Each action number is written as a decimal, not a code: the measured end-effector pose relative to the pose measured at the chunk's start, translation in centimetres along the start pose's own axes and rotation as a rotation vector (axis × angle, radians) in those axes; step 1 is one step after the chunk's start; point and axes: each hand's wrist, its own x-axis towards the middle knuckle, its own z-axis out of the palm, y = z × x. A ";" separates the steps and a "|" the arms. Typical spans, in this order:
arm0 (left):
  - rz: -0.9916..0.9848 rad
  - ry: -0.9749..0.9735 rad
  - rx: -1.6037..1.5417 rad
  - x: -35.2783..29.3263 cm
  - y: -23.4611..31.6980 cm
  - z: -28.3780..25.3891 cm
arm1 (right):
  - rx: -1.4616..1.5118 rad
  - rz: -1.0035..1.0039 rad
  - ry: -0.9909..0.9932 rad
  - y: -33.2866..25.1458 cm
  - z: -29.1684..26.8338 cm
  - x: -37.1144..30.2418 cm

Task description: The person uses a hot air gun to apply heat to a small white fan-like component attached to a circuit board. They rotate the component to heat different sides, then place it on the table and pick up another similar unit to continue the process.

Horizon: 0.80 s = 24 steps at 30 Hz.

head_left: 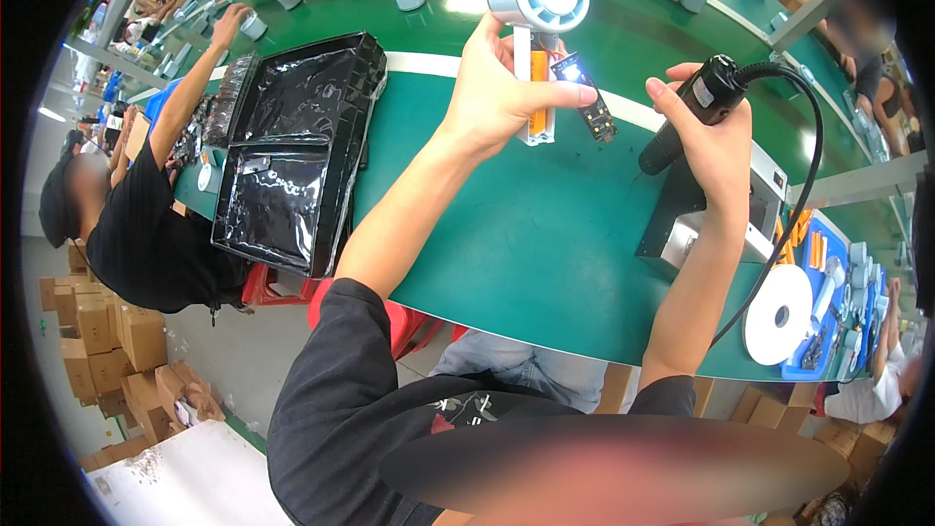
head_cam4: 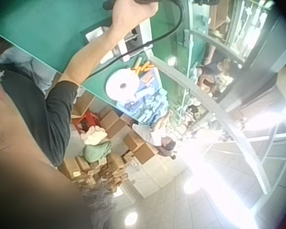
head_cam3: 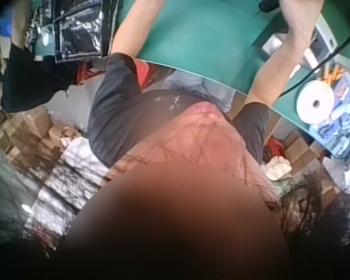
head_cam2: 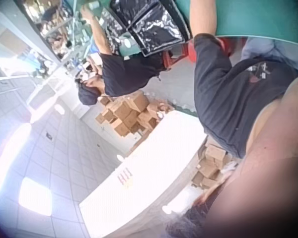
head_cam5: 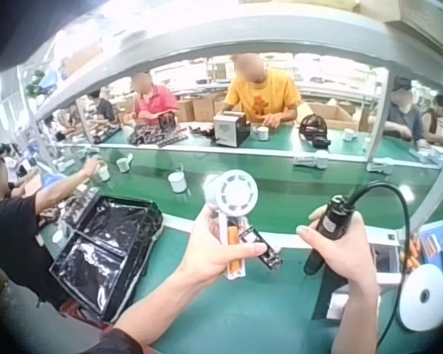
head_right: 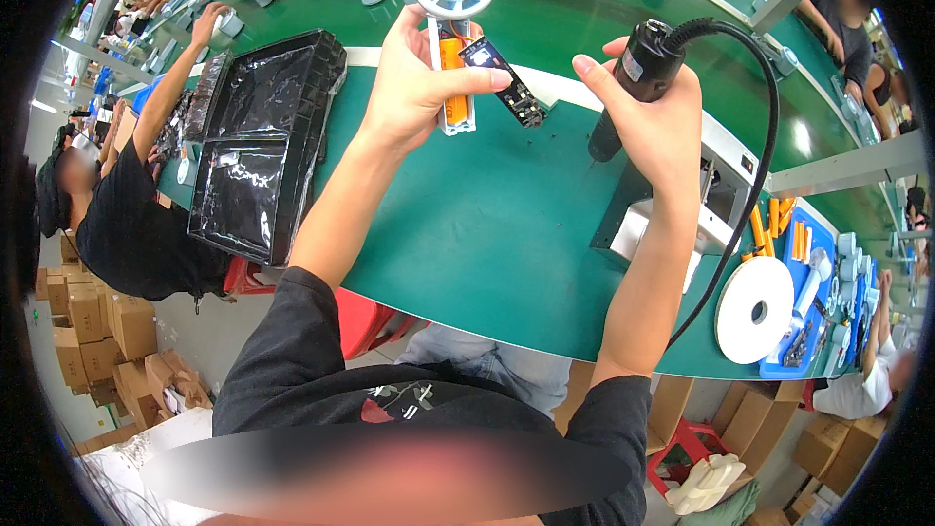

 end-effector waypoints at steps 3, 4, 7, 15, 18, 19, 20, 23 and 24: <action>0.028 -0.005 0.031 0.0 0.0 0.1 | 0.001 0.002 0.007 0.0 0.0 -0.1; 0.033 -0.005 0.041 0.0 0.1 0.2 | 0.001 0.003 0.012 0.0 -0.1 -0.2; 0.030 0.032 0.059 -0.3 0.6 1.0 | 0.029 -0.004 0.028 0.4 -0.2 -0.2; 0.045 0.017 0.004 -0.3 0.6 1.0 | 0.020 0.024 -0.028 0.0 -0.7 -0.2; 0.038 0.010 0.007 -0.4 0.7 1.2 | 0.023 0.026 -0.037 -0.1 -0.7 -0.2; 0.041 0.010 -0.003 -0.4 0.6 1.1 | 0.032 0.017 -0.042 -0.1 -0.7 -0.1; 0.042 0.003 -0.017 -0.3 0.3 1.0 | 0.038 0.010 -0.040 0.0 -0.8 -0.2; 0.045 0.035 -0.019 -0.3 0.0 0.7 | 0.044 -0.013 -0.051 0.4 -0.7 -0.1; 0.039 0.032 -0.002 -0.4 0.1 0.6 | 0.046 -0.005 -0.058 0.3 -0.7 -0.1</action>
